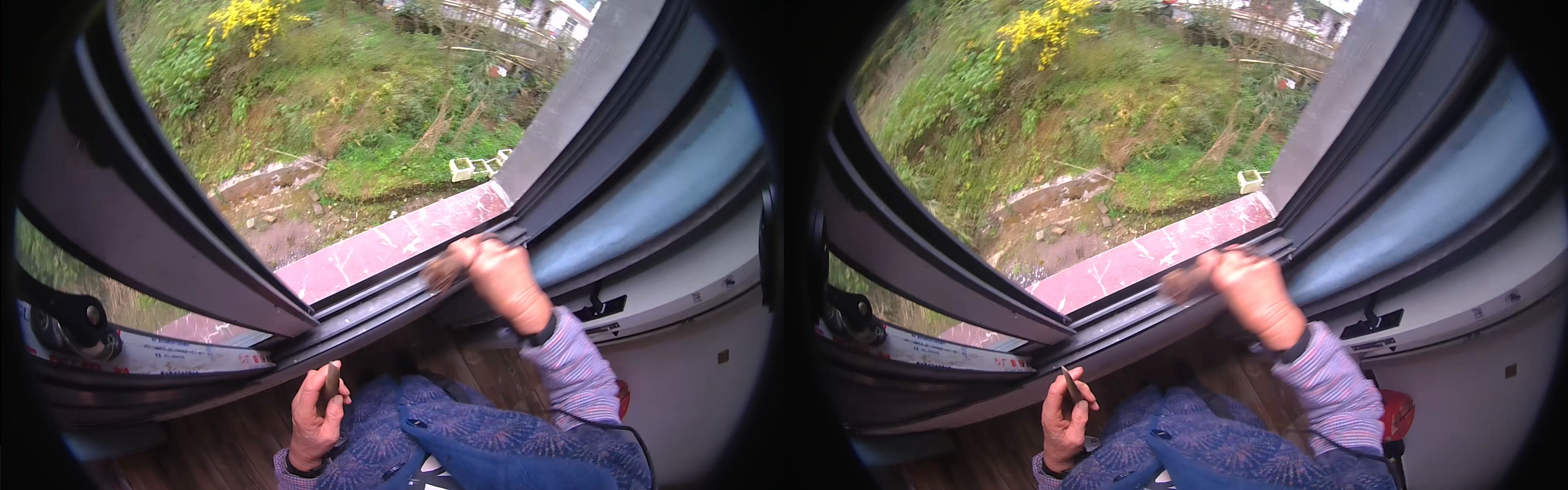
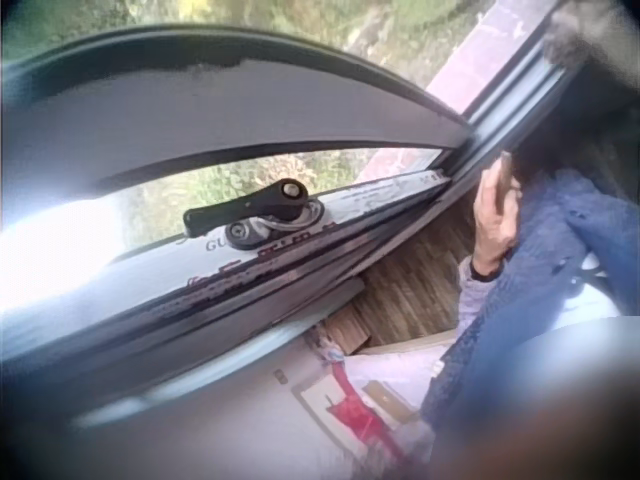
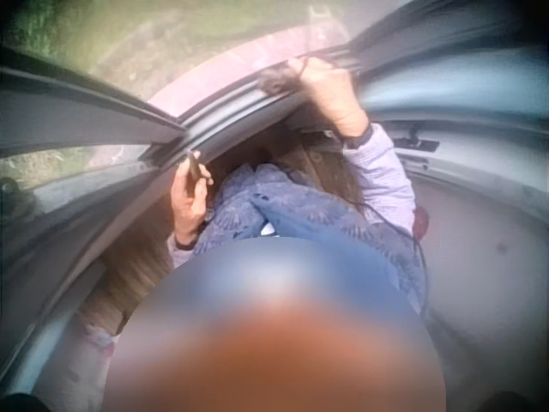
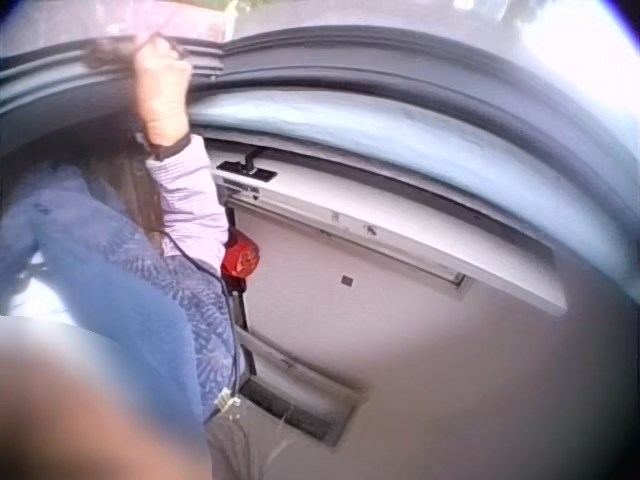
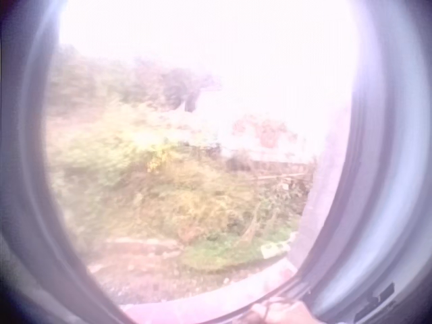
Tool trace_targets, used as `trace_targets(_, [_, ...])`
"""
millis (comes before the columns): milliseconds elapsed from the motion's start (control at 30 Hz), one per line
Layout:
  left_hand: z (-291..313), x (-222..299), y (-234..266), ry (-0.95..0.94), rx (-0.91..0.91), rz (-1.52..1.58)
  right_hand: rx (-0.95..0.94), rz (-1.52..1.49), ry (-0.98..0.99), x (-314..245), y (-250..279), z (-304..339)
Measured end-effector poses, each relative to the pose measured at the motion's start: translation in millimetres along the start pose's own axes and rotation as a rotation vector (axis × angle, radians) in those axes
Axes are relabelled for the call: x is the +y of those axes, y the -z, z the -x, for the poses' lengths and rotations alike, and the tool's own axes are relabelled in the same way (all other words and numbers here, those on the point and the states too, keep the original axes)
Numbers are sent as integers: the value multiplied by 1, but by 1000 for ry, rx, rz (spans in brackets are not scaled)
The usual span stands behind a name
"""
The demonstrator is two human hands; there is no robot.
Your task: The person uses a flat wooden tool to scrape debris from the window frame and then wipes the frame with a cloth. The person opens and closes the window and screen multiple times to access different sections of the frame while cleaning.
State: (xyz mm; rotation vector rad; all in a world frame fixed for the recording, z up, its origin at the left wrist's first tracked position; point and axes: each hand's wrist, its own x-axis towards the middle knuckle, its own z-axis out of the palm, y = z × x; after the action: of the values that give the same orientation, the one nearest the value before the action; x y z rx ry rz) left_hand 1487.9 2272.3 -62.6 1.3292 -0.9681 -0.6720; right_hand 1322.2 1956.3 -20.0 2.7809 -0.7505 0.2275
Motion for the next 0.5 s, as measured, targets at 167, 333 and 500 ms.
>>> trace_targets(167, [-13, -1, -15, -28, -110, -3, 344, -856, 385, -66, 20, 8])
trace_targets(333, [-6, -2, -9, -2, -15, 67, 53, -1180, -22, 44, 56, 14])
trace_targets(500, [-4, -6, -10, 31, 6, 69, 76, -280, 23, 111, 28, 18])
